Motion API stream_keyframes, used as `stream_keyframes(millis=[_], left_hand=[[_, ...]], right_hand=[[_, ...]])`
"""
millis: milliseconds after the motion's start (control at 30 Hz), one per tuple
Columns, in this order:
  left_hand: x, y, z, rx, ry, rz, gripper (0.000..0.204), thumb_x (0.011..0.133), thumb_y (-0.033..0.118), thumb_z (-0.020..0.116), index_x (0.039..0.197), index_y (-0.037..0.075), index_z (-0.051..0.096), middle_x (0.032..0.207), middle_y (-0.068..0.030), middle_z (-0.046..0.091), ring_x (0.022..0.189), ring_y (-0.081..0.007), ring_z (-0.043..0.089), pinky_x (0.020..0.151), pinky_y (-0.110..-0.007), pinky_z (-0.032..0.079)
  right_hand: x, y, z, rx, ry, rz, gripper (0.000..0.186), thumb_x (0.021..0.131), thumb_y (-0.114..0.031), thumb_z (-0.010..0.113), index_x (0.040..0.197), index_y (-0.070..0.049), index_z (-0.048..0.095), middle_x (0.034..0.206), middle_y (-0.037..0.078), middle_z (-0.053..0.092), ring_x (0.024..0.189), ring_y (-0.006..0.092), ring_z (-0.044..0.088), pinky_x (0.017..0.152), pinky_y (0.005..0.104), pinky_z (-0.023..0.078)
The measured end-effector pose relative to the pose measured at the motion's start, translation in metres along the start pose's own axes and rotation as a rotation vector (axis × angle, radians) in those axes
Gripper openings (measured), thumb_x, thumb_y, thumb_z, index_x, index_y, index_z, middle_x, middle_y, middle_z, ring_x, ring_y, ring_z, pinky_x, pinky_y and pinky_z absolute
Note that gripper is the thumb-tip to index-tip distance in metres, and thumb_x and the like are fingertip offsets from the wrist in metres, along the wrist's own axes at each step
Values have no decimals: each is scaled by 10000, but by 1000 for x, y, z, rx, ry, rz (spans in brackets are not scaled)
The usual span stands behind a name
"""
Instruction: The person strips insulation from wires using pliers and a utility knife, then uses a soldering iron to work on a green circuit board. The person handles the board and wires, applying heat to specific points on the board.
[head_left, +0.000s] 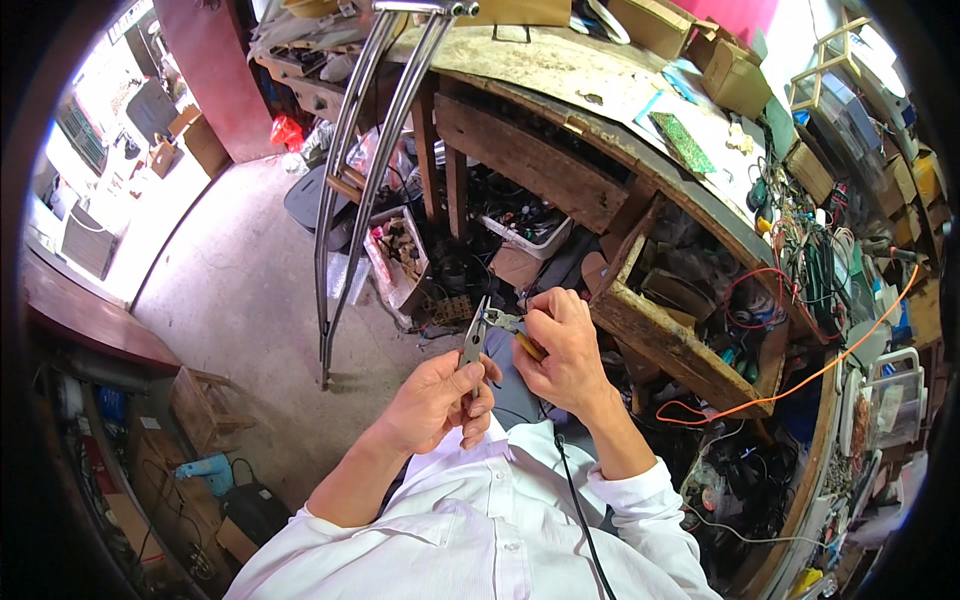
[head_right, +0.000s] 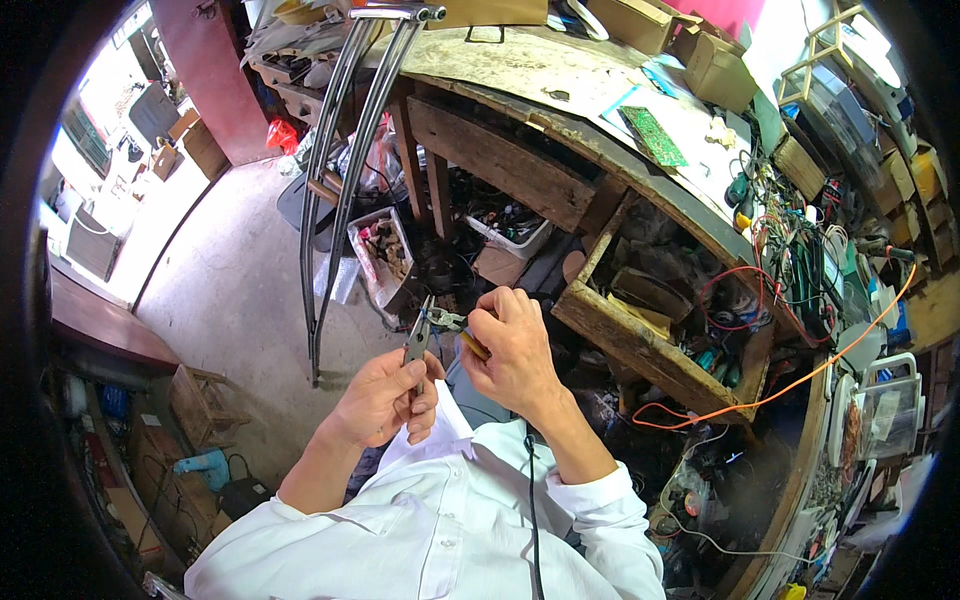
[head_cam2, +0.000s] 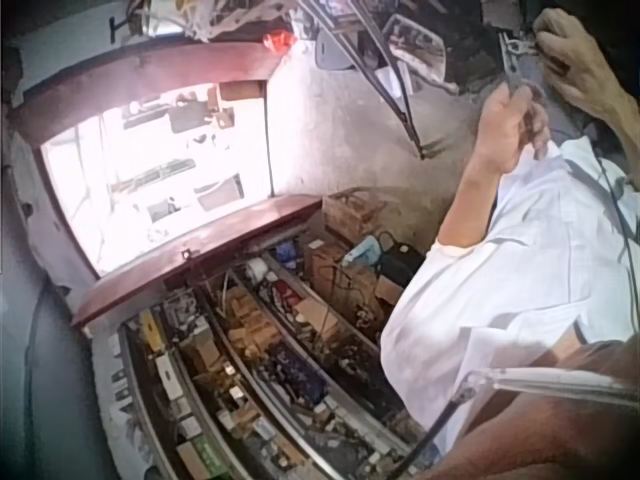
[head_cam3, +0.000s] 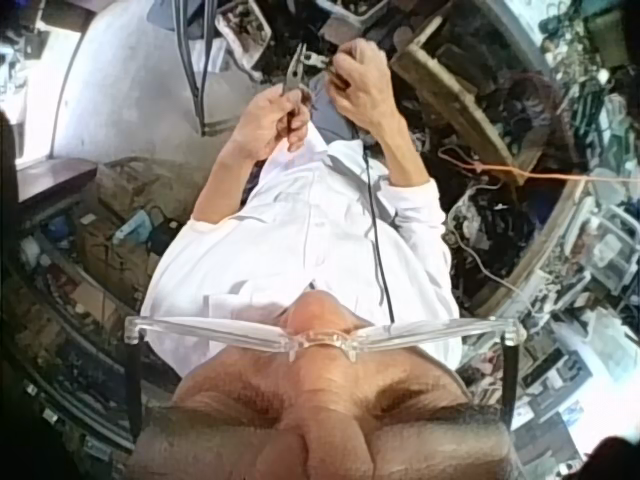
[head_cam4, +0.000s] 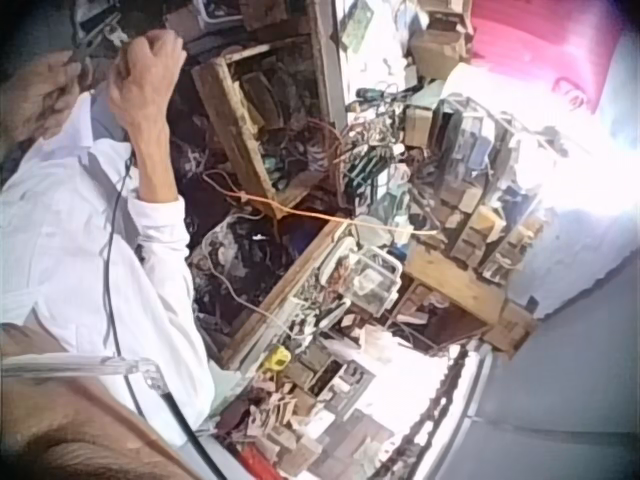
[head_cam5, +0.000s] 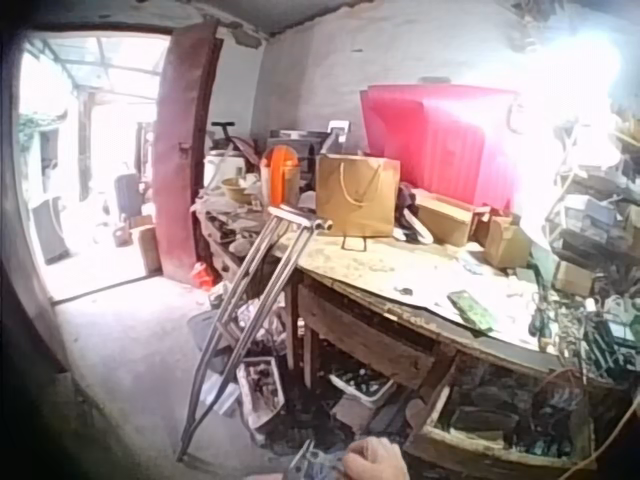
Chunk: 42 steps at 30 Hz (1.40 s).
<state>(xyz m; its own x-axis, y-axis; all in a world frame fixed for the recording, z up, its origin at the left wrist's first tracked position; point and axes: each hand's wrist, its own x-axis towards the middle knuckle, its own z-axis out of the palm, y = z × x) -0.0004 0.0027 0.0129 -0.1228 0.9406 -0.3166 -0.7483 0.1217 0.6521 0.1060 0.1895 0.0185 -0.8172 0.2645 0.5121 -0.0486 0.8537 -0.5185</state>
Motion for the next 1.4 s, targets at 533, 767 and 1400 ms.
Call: stream_keyframes(millis=[533, 767, 1400], left_hand=[[-5, 2, 5, 161, 66, -46, 264, 1065, 277, 450, 994, 22, 467, 690, -46, 466, 529, -173, 523, 463, -317, 465], [-13, 3, 7, 81, 24, -86, 268, 1072, 280, 436, 941, 46, 441, 675, -47, 460, 516, -177, 518, 448, -332, 459], [-14, 5, 1, -54, -54, -67, 301, 1065, 307, 455, 930, 38, 439, 672, -56, 458, 494, -182, 508, 439, -340, 449]], right_hand=[[7, -2, 8, -231, 35, -224, 259, 577, 5, 695, 670, -62, 463, 717, 78, 470, 632, 255, 506, 502, 364, 416], [2, -2, 8, 210, -111, 82, 209, 627, 39, 627, 668, 8, 424, 653, 134, 423, 560, 312, 451, 520, 386, 372], [-6, 2, 35, 1425, -253, 665, 429, 594, 139, 619, 640, -110, 274, 682, -45, 353, 659, 86, 342, 596, 251, 284]])
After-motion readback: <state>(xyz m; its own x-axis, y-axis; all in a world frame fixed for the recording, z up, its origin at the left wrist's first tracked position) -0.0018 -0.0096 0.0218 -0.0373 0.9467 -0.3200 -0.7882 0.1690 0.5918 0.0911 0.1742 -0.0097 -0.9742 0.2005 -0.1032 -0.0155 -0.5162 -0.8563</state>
